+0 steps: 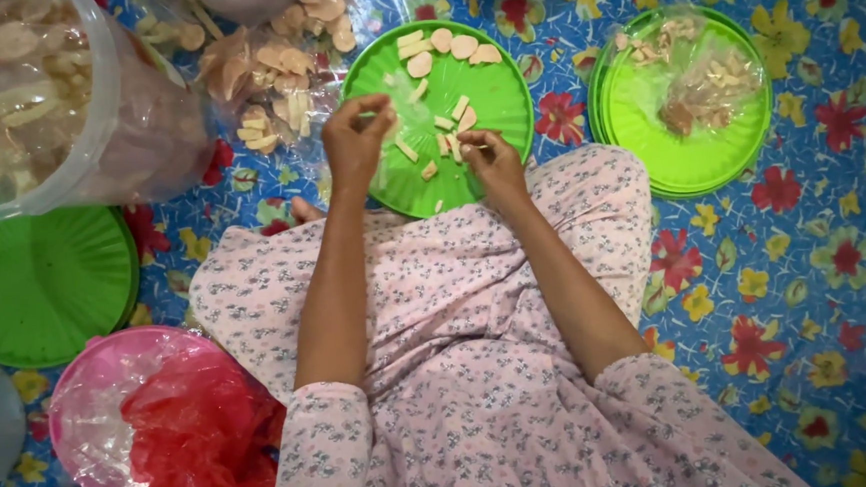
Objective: Arranging small food slices on a green plastic plate
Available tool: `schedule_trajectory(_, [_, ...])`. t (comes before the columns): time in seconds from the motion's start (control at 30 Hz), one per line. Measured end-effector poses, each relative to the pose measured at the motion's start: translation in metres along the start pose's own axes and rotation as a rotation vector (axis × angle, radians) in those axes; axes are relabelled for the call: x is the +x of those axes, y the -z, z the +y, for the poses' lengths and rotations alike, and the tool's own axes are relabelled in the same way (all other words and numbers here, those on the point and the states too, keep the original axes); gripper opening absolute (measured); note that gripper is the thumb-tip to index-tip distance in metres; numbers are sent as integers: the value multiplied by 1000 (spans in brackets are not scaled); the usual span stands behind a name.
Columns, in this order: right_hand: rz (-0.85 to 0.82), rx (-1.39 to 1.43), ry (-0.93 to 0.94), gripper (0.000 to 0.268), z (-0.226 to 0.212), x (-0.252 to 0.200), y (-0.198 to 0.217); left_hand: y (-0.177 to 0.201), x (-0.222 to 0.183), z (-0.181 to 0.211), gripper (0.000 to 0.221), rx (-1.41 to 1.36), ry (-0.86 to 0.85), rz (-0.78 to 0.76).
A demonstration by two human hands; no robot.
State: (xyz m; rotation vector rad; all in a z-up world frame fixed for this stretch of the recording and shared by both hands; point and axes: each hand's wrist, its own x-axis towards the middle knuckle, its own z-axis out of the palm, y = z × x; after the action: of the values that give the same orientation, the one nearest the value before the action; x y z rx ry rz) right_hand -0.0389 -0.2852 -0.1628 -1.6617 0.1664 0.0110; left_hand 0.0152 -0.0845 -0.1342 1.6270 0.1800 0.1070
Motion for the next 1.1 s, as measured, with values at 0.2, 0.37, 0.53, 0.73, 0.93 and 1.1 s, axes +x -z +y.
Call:
schedule_trajectory(0.2, [-118, -386, 228, 18, 30, 27, -14, 3, 8, 8, 21, -51, -20, 122])
schedule_trajectory(0.37, [-254, -735, 380, 26, 16, 28, -43, -3, 6, 9, 21, -72, 16, 110])
schedule_trajectory(0.53, [-290, -962, 377, 25, 26, 30, -59, -5, 6, 10, 21, -68, 29, 82])
schedule_trajectory(0.73, [-289, -839, 277, 17, 21, 20, -45, -5, 1, 13, 32, -87, 45, 12])
schedule_trajectory(0.93, [-60, -283, 166, 24, -15, 3, -3, -6, 1, 11, 42, -18, 27, -94])
schedule_trajectory(1.1, [22, -130, 163, 19, -14, -1, 8, -13, -7, 3, 46, 37, 97, -263])
